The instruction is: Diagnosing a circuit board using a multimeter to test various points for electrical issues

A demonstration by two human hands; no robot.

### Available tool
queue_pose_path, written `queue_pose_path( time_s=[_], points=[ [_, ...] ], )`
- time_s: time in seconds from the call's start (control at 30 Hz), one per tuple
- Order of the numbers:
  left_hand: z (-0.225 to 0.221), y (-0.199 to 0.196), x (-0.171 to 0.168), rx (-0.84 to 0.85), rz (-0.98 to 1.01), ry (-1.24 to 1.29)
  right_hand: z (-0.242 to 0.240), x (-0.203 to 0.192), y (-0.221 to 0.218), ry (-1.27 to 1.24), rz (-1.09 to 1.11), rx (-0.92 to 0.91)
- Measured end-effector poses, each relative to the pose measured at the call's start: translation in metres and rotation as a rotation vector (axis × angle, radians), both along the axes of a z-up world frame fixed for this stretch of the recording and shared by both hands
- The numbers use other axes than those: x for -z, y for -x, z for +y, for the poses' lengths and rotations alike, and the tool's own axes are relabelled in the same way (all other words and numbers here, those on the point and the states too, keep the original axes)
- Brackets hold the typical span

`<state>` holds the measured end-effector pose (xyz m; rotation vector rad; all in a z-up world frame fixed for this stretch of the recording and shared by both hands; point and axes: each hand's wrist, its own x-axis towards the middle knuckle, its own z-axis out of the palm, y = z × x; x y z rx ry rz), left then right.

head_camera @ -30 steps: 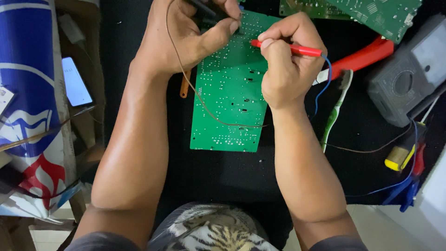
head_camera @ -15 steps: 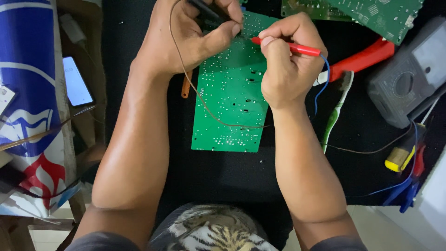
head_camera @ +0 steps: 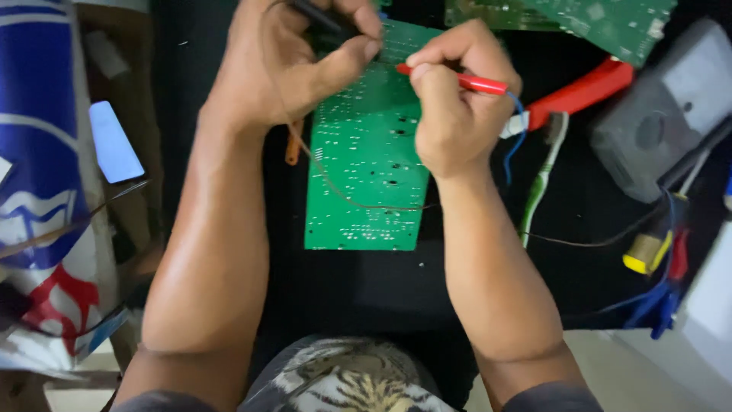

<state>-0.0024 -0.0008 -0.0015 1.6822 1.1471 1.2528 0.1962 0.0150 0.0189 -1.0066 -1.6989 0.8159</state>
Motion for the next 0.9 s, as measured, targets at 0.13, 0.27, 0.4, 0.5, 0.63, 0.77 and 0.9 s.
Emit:
queue_pose_path(
  time_s=[0.13, 0.27, 0.4, 0.5, 0.63, 0.77, 0.9],
  points=[
    [0.0, -0.001, 0.004, 0.038, -0.067, 0.086, 0.003, 0.001, -0.002, -0.026, -0.013, -0.003],
    [-0.003, 0.002, -0.005, 0.043, 0.072, -0.031, 0.002, -0.004, -0.002, -0.007, 0.037, -0.022],
    [-0.005, 0.003, -0.006, 0.033, 0.115, -0.02, 0.002, -0.007, -0.001, -0.014, 0.074, -0.063],
    [-0.007, 0.005, -0.001, 0.017, 0.123, -0.02, 0.002, -0.008, -0.001, -0.005, 0.071, -0.066],
    [-0.005, 0.004, -0.003, 0.036, 0.111, -0.037, 0.002, -0.007, 0.0, 0.008, 0.074, -0.06],
    [-0.005, 0.002, -0.002, 0.018, 0.097, -0.014, 0.002, -0.007, 0.0, 0.006, 0.079, -0.052],
    [-0.005, 0.002, -0.004, 0.02, 0.091, -0.015, 0.002, -0.007, 0.0, 0.004, 0.08, -0.06]
  ],
)
